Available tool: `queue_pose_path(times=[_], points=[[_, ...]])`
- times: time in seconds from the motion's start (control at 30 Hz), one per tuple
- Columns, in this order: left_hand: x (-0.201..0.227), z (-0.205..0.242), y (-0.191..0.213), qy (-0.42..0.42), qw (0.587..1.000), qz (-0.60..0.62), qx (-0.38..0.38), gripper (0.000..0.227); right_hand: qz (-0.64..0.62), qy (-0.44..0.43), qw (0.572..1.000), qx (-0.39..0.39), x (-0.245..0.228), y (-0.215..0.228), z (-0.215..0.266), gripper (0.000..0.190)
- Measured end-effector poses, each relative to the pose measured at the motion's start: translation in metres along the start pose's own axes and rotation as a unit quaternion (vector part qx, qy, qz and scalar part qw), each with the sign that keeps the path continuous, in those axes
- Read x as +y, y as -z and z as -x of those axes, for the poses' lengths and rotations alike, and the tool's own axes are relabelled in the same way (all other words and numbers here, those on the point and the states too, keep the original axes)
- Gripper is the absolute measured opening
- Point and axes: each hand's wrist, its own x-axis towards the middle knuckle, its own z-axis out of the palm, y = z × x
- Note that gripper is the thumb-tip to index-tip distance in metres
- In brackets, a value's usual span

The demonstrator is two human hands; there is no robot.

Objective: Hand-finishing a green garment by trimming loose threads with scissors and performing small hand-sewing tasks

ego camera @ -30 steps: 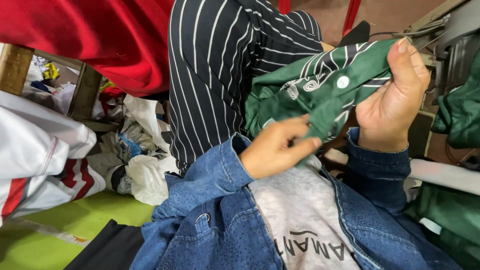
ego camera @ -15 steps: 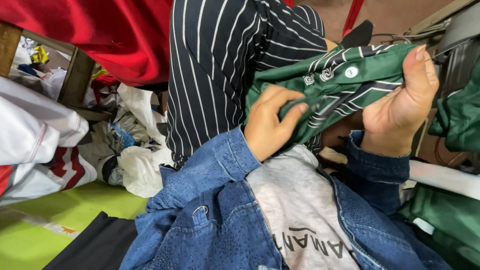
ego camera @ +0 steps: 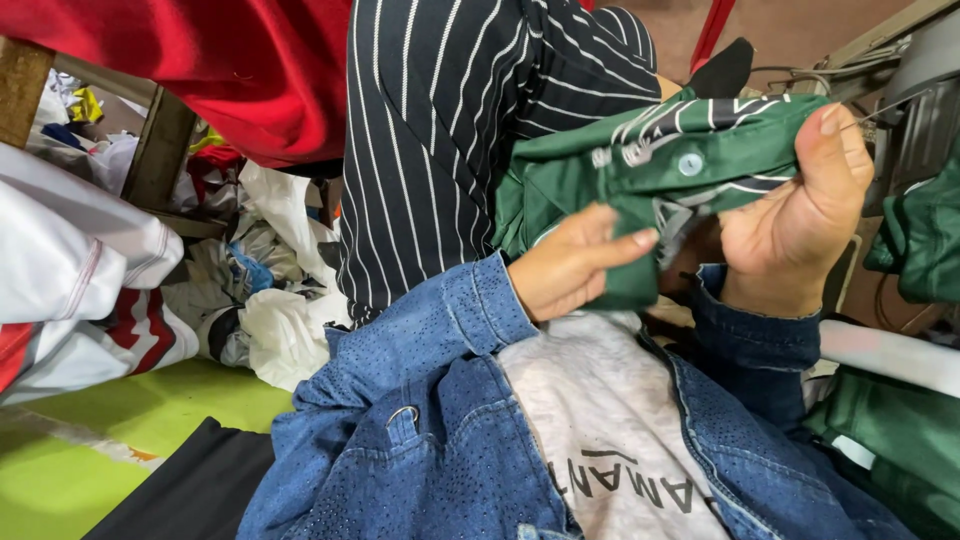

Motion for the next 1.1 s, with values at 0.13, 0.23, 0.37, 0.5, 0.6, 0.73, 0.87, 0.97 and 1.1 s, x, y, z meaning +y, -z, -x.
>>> queue_pose_path(times=[0.13, 0.23, 0.37, 0.5, 0.6, 0.73, 0.87, 0.97, 1.1], points=[[-0.010, -0.010, 0.017, -0.061, 0.995, 0.011, 0.083, 0.034, 0.005, -0.023, 1.000, -0.013, 0.002, 0.005, 0.000, 0.024], [-0.013, -0.017, 0.034, -0.137, 0.988, 0.054, 0.050, 0.021, 0.032, 0.025, 0.999, -0.026, 0.005, 0.018, -0.003, 0.037], [-0.003, -0.013, 0.028, -0.088, 0.984, 0.149, 0.034, 0.023, 0.003, 0.003, 0.998, -0.063, 0.006, 0.033, -0.006, 0.031], [-0.019, -0.026, 0.058, 0.014, 0.975, 0.216, 0.048, 0.029, 0.009, -0.010, 0.995, -0.102, 0.009, 0.045, -0.005, 0.039], [0.005, -0.018, 0.035, 0.009, 0.946, 0.250, 0.207, 0.011, 0.024, -0.005, 0.997, -0.077, 0.006, 0.051, -0.006, 0.037], [0.027, -0.008, 0.021, -0.014, 0.977, 0.209, 0.031, 0.069, 0.100, 0.039, 0.984, -0.141, 0.002, 0.055, -0.004, 0.040], [0.047, 0.008, -0.004, -0.212, 0.936, -0.188, 0.209, 0.026, 0.138, 0.047, 0.986, -0.077, -0.002, 0.045, 0.001, 0.028], [0.052, 0.010, 0.000, -0.321, 0.857, -0.342, 0.213, 0.015, 0.122, 0.022, 0.991, -0.046, 0.004, 0.039, -0.003, 0.017], [0.047, -0.006, 0.024, -0.337, 0.859, -0.288, 0.255, 0.006, 0.068, -0.067, 0.995, -0.012, 0.016, 0.032, -0.007, 0.019]])
